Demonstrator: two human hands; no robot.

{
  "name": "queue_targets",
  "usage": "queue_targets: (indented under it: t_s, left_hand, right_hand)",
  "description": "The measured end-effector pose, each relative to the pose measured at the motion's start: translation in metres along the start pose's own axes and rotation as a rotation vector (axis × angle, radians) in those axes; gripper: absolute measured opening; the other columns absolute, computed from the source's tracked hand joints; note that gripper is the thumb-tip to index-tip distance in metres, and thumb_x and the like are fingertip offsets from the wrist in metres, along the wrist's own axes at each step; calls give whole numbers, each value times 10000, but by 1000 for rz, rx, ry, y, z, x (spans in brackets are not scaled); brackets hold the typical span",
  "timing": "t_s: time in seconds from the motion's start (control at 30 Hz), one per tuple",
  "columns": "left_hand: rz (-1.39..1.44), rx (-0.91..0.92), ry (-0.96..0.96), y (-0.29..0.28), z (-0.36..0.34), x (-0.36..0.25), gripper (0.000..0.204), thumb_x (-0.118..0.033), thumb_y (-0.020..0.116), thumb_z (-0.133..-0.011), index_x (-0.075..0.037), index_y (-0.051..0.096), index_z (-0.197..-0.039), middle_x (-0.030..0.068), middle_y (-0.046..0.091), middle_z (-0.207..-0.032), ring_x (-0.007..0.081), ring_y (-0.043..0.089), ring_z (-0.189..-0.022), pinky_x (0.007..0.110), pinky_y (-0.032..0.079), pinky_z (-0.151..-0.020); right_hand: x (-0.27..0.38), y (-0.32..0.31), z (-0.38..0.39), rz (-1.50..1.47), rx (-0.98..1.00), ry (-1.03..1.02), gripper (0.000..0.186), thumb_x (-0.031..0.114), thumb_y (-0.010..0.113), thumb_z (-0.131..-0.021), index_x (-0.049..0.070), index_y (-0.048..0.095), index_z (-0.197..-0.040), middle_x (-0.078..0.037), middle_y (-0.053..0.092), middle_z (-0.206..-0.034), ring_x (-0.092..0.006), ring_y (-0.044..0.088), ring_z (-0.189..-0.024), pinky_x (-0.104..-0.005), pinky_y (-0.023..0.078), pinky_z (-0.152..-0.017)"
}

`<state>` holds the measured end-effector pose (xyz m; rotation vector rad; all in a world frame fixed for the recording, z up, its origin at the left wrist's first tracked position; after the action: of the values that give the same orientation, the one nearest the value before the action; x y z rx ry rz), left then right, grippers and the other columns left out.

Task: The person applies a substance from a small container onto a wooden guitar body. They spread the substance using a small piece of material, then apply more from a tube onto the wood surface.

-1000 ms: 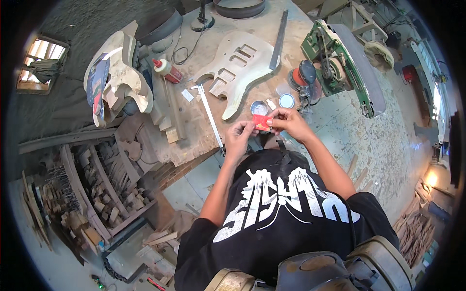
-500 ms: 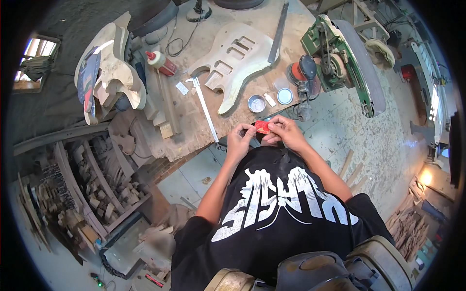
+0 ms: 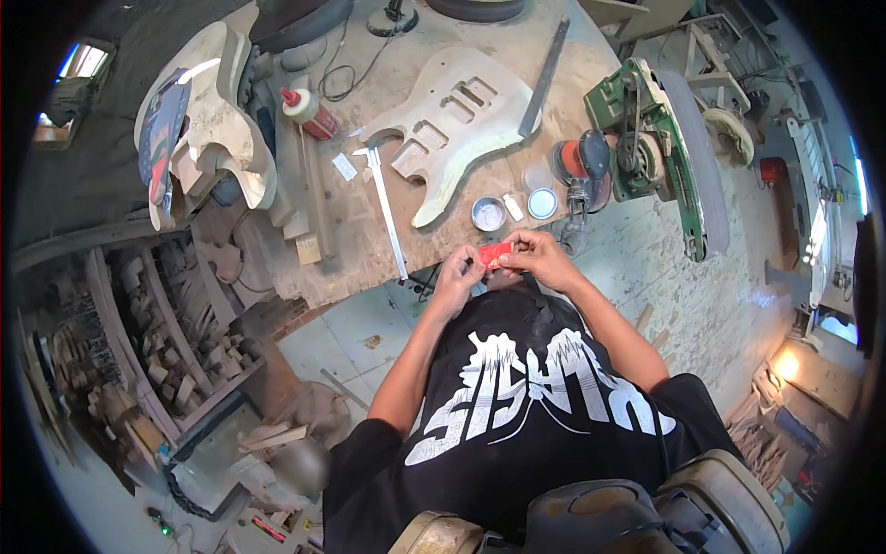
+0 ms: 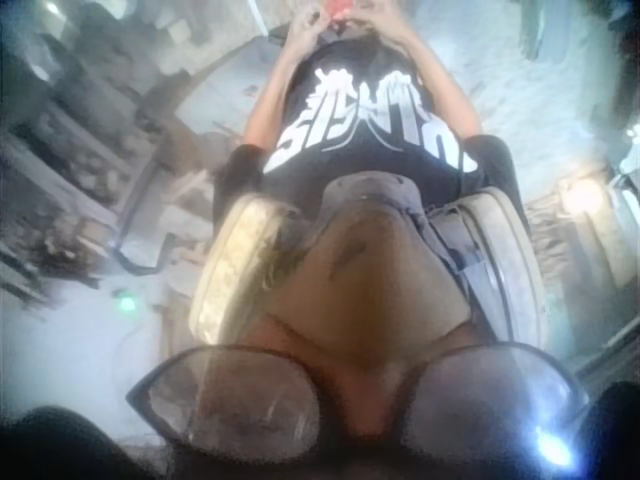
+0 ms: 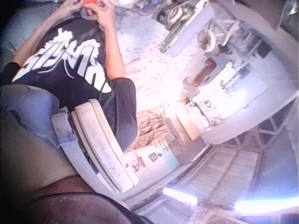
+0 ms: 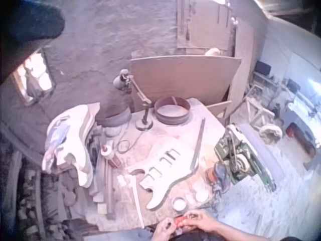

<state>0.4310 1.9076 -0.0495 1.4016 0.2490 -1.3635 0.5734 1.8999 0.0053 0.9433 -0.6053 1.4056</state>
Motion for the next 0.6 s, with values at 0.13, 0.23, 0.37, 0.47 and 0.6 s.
queue_targets:
  t_s: [0.13,0.23,0.37,0.47,0.6]
  left_hand:
    - [189,48,14,6,-3,3,177,-207,638,-998,-102,515,-928,7,590,-921,110,570,-878,270,447,-841]
    - [181,20,-46,7,-7,5,176,-233,630,-1003,-94,532,-956,23,611,-956,124,575,-911,289,447,-870]
    - [334,22,-37,12,-12,9,267,-284,609,-1008,-49,558,-1124,82,641,-1133,176,584,-986,337,456,-906]
    - [370,14,14,20,-14,-2,273,-278,609,-1006,-46,564,-1141,86,645,-1144,177,582,-988,335,454,-905]
    - [400,-32,18,18,-9,-6,220,-255,630,-988,-60,579,-1077,64,635,-1054,181,572,-970,373,459,-930]
  right_hand:
    - [2,-2,-5,-25,23,8,186,104,730,-909,-5,668,-1046,-32,696,-832,-75,653,-702,-225,547,-644]
    - [3,-9,-8,-14,27,10,182,106,733,-906,-4,669,-1037,-30,695,-819,-70,644,-689,-223,537,-635]
    - [6,-10,-14,12,13,15,165,107,731,-907,0,672,-1017,-29,694,-805,-64,634,-675,-219,526,-619]
    - [8,-10,-16,-13,0,9,143,108,725,-910,6,676,-998,-27,691,-791,-59,624,-664,-213,515,-601]
    - [1,-11,-17,-29,-24,34,125,100,717,-912,13,673,-992,-33,687,-781,-61,619,-652,-217,517,-590]
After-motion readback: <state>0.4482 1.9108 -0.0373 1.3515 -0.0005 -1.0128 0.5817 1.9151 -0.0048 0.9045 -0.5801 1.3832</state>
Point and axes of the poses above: each hand's wrist, its own z-axis away from the middle knuckle, its own y-axis out of the palm, x = y × z, the point moved 9 cm from there along -z, towards the middle knuckle
